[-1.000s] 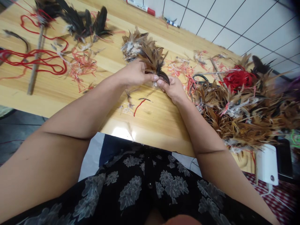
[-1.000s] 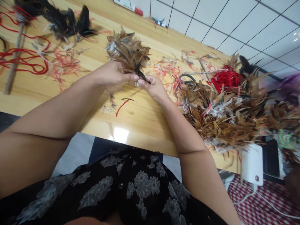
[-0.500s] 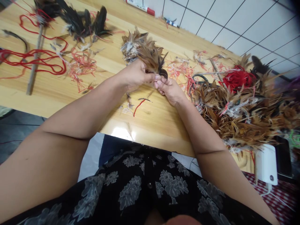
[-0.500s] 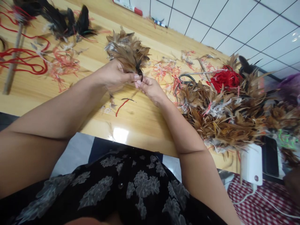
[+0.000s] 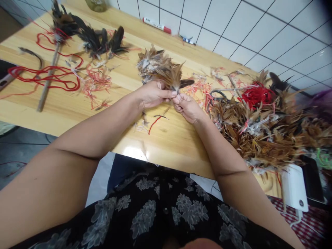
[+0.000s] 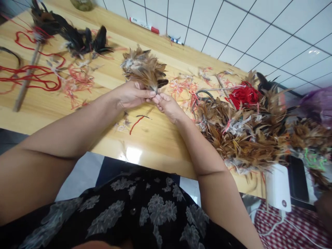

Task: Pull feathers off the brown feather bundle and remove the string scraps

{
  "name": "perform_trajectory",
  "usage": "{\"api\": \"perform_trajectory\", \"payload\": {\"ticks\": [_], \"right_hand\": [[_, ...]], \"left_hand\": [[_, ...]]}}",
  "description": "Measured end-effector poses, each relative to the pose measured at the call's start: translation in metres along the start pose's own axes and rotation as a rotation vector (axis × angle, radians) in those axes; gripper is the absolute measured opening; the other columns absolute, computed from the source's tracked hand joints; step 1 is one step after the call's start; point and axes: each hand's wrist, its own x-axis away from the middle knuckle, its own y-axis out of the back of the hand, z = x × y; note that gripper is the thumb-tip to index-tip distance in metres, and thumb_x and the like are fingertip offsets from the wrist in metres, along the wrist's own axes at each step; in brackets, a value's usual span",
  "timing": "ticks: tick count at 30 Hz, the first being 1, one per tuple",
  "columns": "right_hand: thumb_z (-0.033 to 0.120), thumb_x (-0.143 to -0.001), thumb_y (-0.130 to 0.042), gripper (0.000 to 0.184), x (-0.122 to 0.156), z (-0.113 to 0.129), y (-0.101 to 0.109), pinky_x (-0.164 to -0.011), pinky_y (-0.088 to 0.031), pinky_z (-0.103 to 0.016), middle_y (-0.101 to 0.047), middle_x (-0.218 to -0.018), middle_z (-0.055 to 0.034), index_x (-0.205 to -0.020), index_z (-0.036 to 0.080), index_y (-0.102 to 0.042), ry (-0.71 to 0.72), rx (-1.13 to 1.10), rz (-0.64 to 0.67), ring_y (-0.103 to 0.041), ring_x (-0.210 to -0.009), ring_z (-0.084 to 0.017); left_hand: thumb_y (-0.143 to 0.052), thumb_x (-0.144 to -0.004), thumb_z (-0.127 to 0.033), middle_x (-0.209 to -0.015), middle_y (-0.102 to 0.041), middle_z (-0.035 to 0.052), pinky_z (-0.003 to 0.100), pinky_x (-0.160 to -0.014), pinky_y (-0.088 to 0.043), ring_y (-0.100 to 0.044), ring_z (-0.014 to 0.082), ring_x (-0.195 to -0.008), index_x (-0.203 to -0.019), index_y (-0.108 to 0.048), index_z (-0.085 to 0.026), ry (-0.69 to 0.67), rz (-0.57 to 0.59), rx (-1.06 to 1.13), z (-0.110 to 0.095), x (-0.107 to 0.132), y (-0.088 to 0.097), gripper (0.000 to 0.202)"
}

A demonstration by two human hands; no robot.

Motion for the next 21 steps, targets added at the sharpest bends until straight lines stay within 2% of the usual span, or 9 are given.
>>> {"api": "perform_trajectory", "payload": {"ticks": [4,7,10,14,17,21], "right_hand": [[0.064,-0.082,-0.100,0.061,-0.002,-0.005,0.005,-0.054,-0.021,-0.021,-0.045,-0.066,0.0095,-0.079,0.022,-0.056,0.070,0.026,0.060,-0.027,-0.058,-0.005],[0.082,-0.076,-0.097,0.069,-0.001,-0.004,0.006,-0.053,-0.023,-0.022,-0.044,-0.065,0.0097,-0.083,0.021,-0.064,0.097,0.072,0.082,-0.029,-0.057,-0.005],[0.091,-0.070,-0.094,0.077,0.000,-0.002,0.006,-0.052,-0.023,-0.023,-0.046,-0.066,0.0086,-0.085,0.019,-0.070,0.103,0.130,0.080,-0.032,-0.058,-0.006],[0.095,-0.067,-0.093,0.080,-0.001,-0.002,0.007,-0.053,-0.028,-0.024,-0.049,-0.068,0.0061,-0.079,0.021,-0.068,0.114,0.204,0.007,-0.036,-0.063,-0.008],[0.090,-0.074,-0.094,0.074,-0.003,-0.003,0.008,-0.055,-0.032,-0.024,-0.050,-0.069,0.0046,-0.076,0.021,-0.066,0.154,0.241,-0.067,-0.043,-0.068,-0.009],[0.076,-0.083,-0.096,0.061,-0.003,0.000,0.011,-0.056,-0.035,-0.023,-0.059,-0.074,0.0033,-0.081,0.020,-0.072,0.097,0.233,-0.109,-0.045,-0.069,-0.009]], "left_hand": [[-0.109,-0.085,-0.038,-0.079,-0.079,0.0065,0.032,-0.079,-0.064,-0.082,0.0246,-0.081,-0.084,-0.078,-0.014,-0.054,-0.008,0.014,0.006,-0.004,0.001,0.039],[-0.110,-0.083,-0.037,-0.072,-0.075,0.0044,0.029,-0.071,-0.059,-0.076,0.0205,-0.071,-0.079,-0.075,-0.014,-0.070,-0.020,0.011,0.003,-0.004,-0.001,0.042],[-0.110,-0.083,-0.034,-0.065,-0.069,0.0022,0.026,-0.066,-0.055,-0.069,0.0164,-0.064,-0.073,-0.071,-0.015,-0.072,-0.015,0.004,-0.004,-0.002,-0.001,0.044],[-0.109,-0.079,-0.027,-0.067,-0.070,0.0028,0.022,-0.059,-0.047,-0.062,0.0122,-0.060,-0.073,-0.073,-0.013,-0.049,-0.007,-0.023,-0.008,-0.002,0.005,0.039],[-0.110,-0.074,-0.022,-0.065,-0.066,0.0006,0.022,-0.058,-0.043,-0.058,0.0110,-0.058,-0.074,-0.072,-0.013,-0.038,-0.019,-0.052,-0.004,-0.005,0.012,0.040],[-0.108,-0.073,-0.017,-0.068,-0.067,-0.0002,0.027,-0.072,-0.057,-0.075,0.0213,-0.075,-0.079,-0.074,-0.013,-0.025,-0.048,-0.092,-0.003,-0.005,0.018,0.036]]}}
